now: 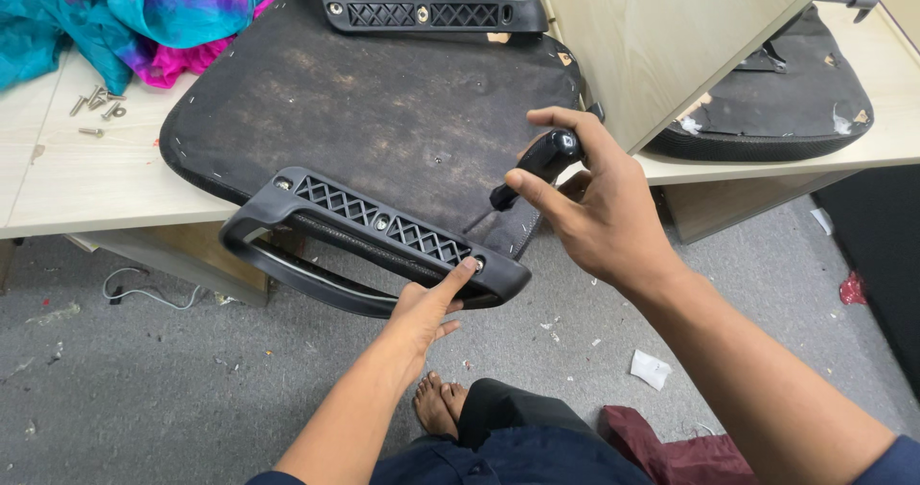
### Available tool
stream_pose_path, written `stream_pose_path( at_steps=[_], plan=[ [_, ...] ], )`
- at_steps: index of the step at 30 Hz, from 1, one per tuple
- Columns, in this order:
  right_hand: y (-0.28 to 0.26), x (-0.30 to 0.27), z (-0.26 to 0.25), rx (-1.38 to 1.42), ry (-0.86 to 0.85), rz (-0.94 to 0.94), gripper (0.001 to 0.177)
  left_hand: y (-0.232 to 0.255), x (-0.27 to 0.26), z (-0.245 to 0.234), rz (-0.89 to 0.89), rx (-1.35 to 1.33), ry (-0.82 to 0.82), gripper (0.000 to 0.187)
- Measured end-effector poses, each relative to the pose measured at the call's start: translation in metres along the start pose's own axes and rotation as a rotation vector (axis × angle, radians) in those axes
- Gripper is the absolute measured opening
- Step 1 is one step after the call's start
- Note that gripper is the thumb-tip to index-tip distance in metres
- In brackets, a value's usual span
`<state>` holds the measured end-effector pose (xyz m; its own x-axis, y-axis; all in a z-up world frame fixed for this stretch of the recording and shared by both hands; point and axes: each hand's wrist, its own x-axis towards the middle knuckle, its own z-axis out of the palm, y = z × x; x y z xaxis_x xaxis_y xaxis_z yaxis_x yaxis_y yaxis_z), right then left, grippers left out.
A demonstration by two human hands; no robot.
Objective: The person uses a screwdriver to tighten screws into a black plastic chair armrest attached to a chair seat. The person holds the armrest with one hand and turns the screwdriver with the other to secure the screws.
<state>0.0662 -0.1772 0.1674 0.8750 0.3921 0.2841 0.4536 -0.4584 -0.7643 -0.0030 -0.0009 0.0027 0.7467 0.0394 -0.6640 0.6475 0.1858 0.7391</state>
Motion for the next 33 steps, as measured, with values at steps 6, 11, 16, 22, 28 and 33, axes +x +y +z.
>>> stream_pose_path(
  at_steps=[6,11,16,22,28,33],
  plan=[
    [-0.012,-0.009,-0.005,-0.024,0.068,-0.141,0.064,-0.001,0.004,0.001,-0.013,0.031,0.039,0.079],
    [-0.015,-0.012,-0.008,-0.022,0.078,-0.219,0.063,-0.002,0.007,0.003,-0.020,0.026,0.075,0.077],
    [-0.017,-0.013,-0.004,0.008,0.053,-0.200,0.059,-0.003,0.010,0.003,-0.021,0.021,0.075,0.077],
    [-0.016,-0.013,0.000,0.056,0.021,-0.158,0.056,-0.005,0.012,0.002,-0.006,-0.021,0.057,0.075],
    [-0.018,-0.016,0.000,0.056,0.012,-0.153,0.055,-0.005,0.008,0.002,-0.012,0.020,0.061,0.082],
    [-0.021,-0.019,0.000,0.062,0.023,-0.187,0.053,-0.003,0.006,0.002,-0.004,0.001,0.068,0.084]
  ],
)
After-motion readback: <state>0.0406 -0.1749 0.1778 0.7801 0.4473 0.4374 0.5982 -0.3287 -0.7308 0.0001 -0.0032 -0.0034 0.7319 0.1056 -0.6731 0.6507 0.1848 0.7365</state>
